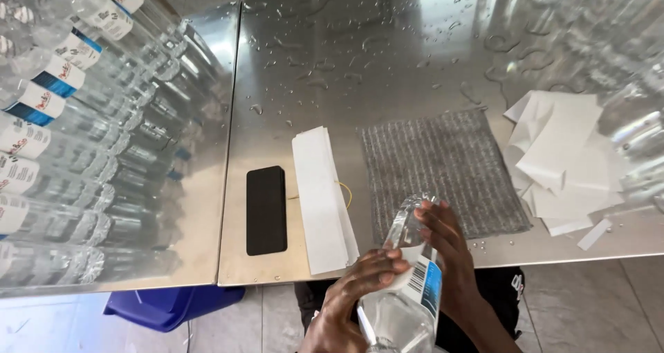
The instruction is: Manually peeling adhesive labels and applying them to plastic water bottles on a production line table.
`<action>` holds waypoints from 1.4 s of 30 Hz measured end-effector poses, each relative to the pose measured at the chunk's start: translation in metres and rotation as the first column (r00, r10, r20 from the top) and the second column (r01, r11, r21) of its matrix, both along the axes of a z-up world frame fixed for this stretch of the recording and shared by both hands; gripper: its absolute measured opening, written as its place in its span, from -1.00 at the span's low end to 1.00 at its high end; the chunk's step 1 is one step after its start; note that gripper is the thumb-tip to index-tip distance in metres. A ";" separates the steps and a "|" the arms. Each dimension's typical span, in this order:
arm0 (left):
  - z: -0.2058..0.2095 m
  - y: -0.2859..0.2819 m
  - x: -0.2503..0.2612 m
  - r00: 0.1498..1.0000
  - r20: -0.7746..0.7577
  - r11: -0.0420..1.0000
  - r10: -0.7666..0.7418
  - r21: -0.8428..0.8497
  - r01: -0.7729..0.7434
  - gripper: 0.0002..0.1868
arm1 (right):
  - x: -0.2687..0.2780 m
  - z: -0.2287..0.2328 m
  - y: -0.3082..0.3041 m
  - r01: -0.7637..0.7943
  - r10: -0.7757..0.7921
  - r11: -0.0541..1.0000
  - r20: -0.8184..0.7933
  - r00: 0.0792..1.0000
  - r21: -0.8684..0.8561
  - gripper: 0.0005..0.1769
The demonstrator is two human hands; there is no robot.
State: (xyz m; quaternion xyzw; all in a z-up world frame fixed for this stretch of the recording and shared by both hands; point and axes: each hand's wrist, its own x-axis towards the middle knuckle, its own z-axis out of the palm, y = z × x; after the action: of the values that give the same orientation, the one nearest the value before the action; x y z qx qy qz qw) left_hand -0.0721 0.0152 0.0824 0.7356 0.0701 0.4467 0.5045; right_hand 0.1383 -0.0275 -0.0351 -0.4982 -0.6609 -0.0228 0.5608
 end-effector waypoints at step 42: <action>-0.006 0.117 0.040 0.807 -0.458 0.886 0.372 -0.083 -0.456 0.02 | 0.018 0.056 0.007 0.007 -0.073 0.954 -0.209 0.975 -0.300 0.49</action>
State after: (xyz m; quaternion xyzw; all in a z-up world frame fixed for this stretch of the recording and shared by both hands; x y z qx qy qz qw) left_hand -0.0319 0.1321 0.0761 0.7309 0.3807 0.3643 0.4336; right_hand 0.1565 -0.0206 0.0214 -0.5896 -0.5811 0.1202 0.5479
